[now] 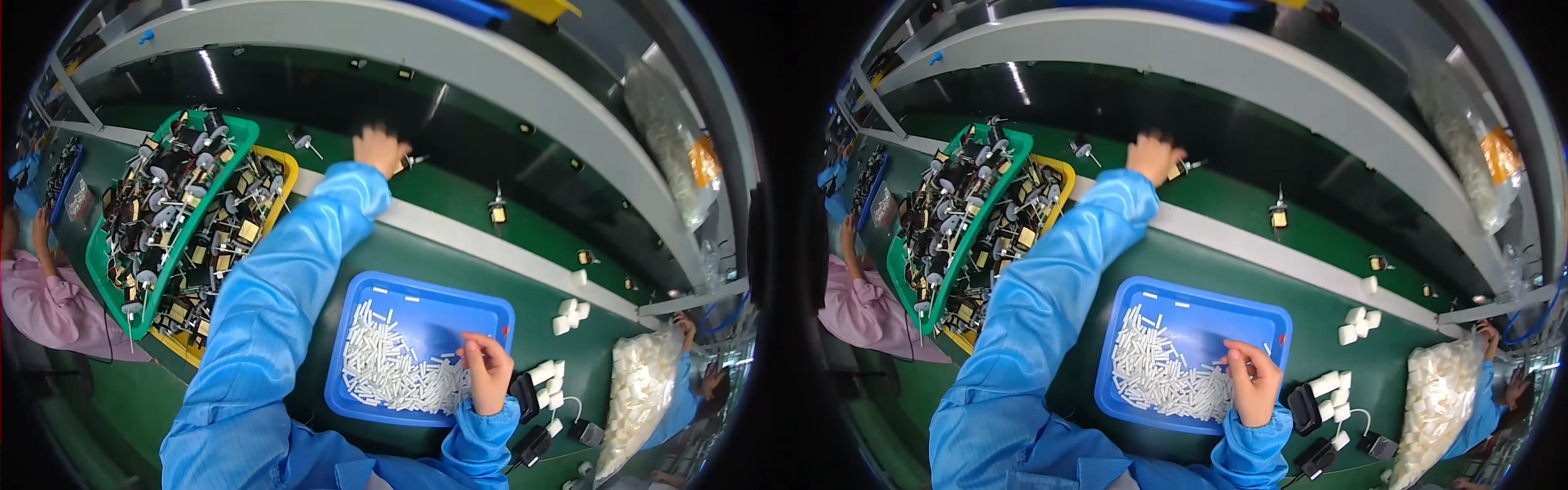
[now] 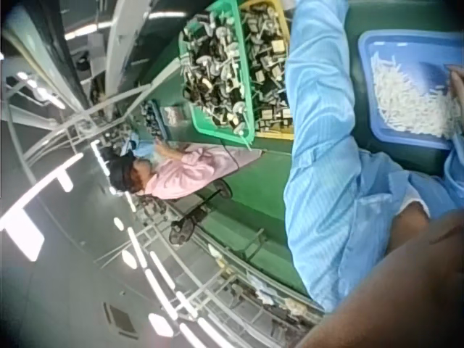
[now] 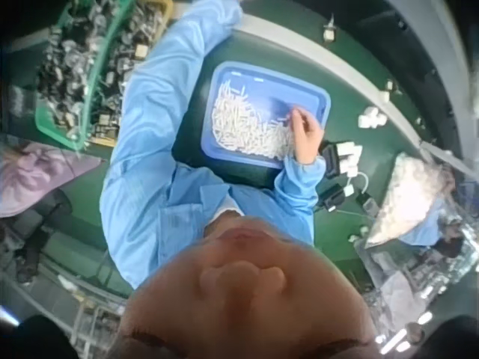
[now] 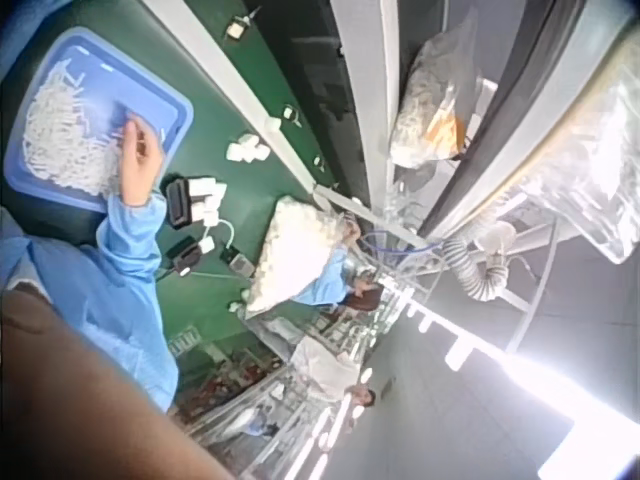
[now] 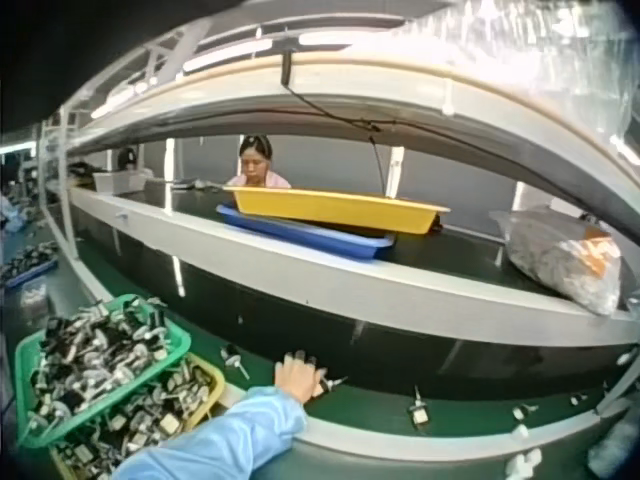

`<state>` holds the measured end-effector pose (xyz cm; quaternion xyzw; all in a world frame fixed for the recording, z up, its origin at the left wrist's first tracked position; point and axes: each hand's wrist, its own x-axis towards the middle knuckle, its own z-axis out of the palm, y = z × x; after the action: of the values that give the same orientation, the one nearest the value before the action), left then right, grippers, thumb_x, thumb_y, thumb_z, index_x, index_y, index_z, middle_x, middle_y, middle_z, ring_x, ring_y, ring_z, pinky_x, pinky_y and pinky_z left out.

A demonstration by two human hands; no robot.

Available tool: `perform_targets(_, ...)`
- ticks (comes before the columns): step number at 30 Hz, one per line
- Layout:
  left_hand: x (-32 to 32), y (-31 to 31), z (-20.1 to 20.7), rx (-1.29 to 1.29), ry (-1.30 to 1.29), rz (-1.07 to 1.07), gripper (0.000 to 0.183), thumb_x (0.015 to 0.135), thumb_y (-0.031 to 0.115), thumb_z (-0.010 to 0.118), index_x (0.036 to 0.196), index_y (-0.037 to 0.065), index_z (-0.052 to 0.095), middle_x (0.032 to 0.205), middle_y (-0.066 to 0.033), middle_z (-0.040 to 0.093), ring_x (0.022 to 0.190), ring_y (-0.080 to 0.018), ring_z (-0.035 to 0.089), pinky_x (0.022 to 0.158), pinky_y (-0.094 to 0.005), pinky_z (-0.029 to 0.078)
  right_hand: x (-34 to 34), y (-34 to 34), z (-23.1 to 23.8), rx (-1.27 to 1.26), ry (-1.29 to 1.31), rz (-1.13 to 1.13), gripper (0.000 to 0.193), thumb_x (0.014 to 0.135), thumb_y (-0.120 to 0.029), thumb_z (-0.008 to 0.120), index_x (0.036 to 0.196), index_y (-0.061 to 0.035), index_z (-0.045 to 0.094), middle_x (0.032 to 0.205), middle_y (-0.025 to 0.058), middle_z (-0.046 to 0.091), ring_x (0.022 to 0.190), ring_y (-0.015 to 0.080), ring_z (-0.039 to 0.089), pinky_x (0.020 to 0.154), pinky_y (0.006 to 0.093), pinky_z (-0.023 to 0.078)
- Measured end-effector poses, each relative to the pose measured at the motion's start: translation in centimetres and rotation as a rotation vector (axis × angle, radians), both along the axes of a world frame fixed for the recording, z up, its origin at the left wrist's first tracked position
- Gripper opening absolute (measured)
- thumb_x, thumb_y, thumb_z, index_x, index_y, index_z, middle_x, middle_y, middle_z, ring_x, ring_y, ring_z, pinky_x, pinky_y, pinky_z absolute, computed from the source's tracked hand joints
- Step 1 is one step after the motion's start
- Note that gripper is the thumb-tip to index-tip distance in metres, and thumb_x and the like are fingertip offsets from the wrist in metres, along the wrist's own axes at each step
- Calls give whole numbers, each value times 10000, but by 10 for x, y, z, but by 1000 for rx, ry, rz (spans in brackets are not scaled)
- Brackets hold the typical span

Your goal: The person inserts small white cylindrical components into black electronic modules on a green assembly line. They pick the components from a blue tray and place them into the modules, which are then moved along the line. The person works continuously, handling the components one by one.

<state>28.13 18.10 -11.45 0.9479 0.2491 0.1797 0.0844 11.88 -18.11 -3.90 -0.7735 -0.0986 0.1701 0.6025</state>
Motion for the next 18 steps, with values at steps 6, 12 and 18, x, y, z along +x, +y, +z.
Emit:
perform_targets(6, -33, 79, 15, 296, 705, 145, 564, 856, 135, 510, 1372, 325, 388, 1491, -71, 279, 1348, -372, 289, 978, -549, 380, -4, -8, 5, -103, -139, 148, 138, 847, -39, 617, 970, -13, 673, 827, 94, 665, 709, 154, 635, 596, 241, 475)
perform_targets(12, -38, 111, 24, 158, 302, -159, 379, 820, 182, 578, 1198, 172, 553, 972, -163, 662, 944, -319, 636, 850, -401, 488, 6, 6, 3, -257, -583, 489, 170, 767, -21, 618, 933, -39, 648, 918, 112, 635, 816, 304, 615, 673, 357, 511)
perform_targets(18, -85, 5, 94, -519, -438, -139, 247, 891, 313, 478, 998, 101, 544, 821, -138, 656, 800, -287, 633, 738, -383, 482, 36, 59, -24, -427, -1069, 522, 221, 755, -10, 557, 960, -26, 640, 905, 122, 639, 804, 309, 607, 710, 386, 518)
